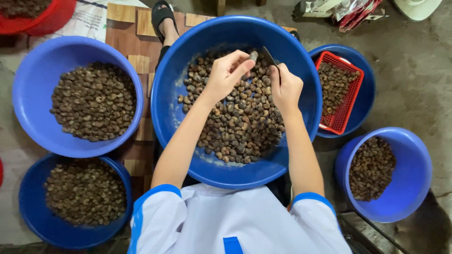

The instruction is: Using a small knife to process or open nuts in a sorting area.

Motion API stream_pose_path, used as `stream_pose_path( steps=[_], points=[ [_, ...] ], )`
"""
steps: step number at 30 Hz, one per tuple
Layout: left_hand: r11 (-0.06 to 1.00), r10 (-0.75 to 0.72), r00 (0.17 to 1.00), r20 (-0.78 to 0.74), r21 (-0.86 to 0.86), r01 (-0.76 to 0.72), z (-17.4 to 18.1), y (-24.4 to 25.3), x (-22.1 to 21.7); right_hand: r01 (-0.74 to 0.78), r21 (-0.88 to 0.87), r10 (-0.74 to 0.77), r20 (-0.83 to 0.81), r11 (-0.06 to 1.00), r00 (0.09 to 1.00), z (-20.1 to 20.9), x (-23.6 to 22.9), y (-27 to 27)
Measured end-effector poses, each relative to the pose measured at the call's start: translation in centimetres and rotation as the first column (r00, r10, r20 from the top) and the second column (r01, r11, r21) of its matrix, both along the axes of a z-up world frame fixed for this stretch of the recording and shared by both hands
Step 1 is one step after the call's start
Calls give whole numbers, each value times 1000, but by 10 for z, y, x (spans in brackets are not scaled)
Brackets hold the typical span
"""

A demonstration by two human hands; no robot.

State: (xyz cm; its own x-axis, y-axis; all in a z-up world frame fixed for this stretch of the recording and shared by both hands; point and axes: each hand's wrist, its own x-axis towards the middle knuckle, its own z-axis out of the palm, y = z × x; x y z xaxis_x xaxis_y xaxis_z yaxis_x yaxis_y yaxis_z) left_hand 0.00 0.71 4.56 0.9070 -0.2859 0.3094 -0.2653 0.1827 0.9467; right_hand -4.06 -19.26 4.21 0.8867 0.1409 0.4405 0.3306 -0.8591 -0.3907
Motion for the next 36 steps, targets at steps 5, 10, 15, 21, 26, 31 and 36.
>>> stream_pose_path(
  steps=[5, 10, 15, 21, 26, 31, 36],
  points=[
    [995, -31, 995, 95, 96, 22, 0, 6, 1, -41, 5, 41, -58, 999, 997, -2, 3, -1],
    [959, -84, 966, 245, 282, 12, 25, 11, -7, 70, 710, 190, -280, 701, 941, -30, 6, -9],
    [918, -159, 942, 296, 395, 31, 23, 11, -6, 237, 875, 344, -397, 422, 851, -64, 5, -19],
    [990, -101, 982, 162, 116, 83, 8, -5, -7, 111, 990, 533, -142, 88, 834, -46, 4, -9],
    [997, -71, 993, 99, 49, 66, 7, -15, -15, 265, 964, 592, -227, 24, 773, -29, -3, -6],
    [942, -36, 981, 190, 333, -30, 14, -4, -11, -9, 718, 238, -218, 696, 946, -12, -2, 2],
    [925, -37, 979, 200, 377, -42, 12, 3, -7, -159, 382, 200, -70, 911, 977, 10, -4, 5]
  ],
)
